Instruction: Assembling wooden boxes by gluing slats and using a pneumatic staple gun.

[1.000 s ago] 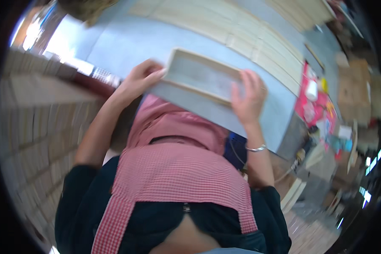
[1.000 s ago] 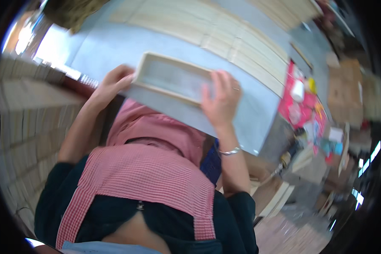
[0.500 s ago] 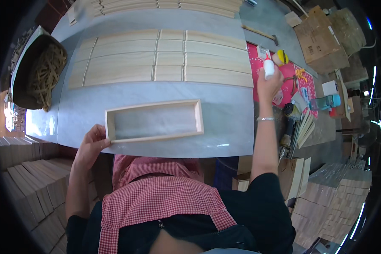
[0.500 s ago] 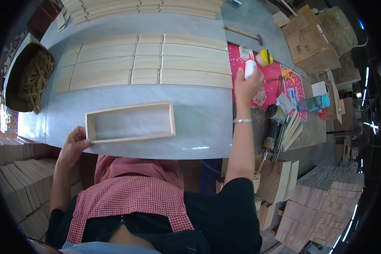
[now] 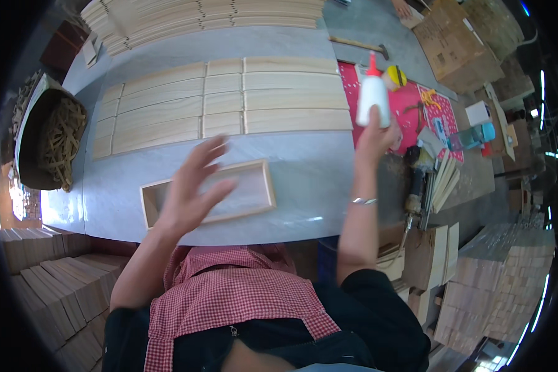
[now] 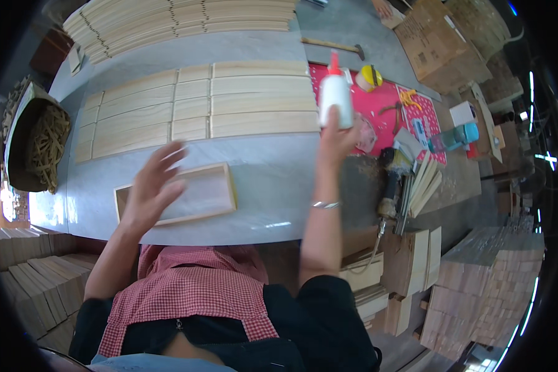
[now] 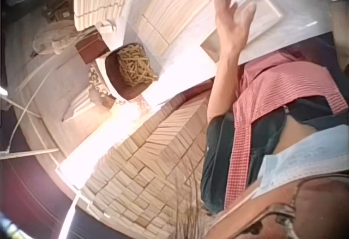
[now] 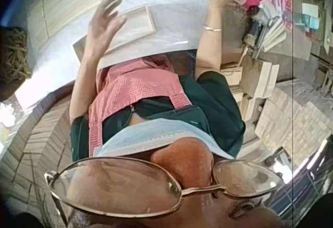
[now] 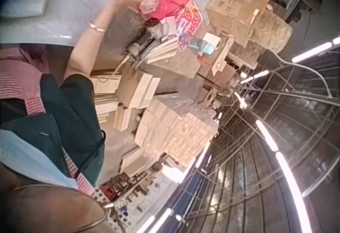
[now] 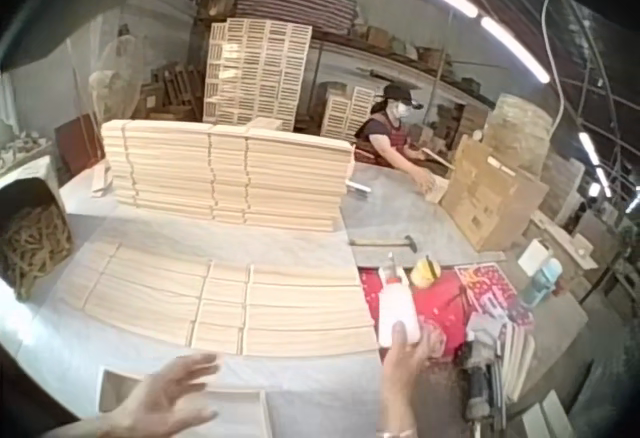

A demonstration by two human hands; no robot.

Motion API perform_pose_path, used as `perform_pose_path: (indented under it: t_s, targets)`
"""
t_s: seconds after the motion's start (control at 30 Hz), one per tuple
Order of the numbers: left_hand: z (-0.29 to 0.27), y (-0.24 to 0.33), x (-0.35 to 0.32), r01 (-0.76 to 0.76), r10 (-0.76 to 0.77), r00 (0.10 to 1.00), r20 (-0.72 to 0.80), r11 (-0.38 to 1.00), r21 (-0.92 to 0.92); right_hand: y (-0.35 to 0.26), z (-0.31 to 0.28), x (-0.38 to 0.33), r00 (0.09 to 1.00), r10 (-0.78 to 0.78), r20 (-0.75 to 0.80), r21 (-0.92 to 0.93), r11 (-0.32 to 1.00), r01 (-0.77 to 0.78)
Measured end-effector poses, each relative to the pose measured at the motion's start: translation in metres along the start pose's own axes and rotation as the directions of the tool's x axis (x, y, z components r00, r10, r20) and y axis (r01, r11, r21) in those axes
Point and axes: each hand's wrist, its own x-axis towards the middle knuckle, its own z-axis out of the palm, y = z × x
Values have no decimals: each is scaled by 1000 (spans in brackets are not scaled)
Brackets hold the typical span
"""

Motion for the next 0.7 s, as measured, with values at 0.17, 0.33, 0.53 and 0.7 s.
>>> perform_pose_path:
  t_s: [0.17, 0.33, 0.53, 0.7]
  targets:
    - [89, 2, 76, 107, -15, 984, 179, 849, -517, -67, 14, -121, 950, -147, 277, 435, 900, 13]
    - [99, 10, 78, 259, -195, 966, 170, 762, -593, 14, -22, -8, 843, -438, 312, -250, 818, 518]
    - [85, 27, 60, 249, -259, 959, 118, 964, 93, 106, -62, 71, 947, -195, 255, -760, 565, 321]
    - [86, 22, 62, 94, -138, 989, 55, 870, 485, -24, -45, 24, 895, 99, 435, 342, 901, -266]
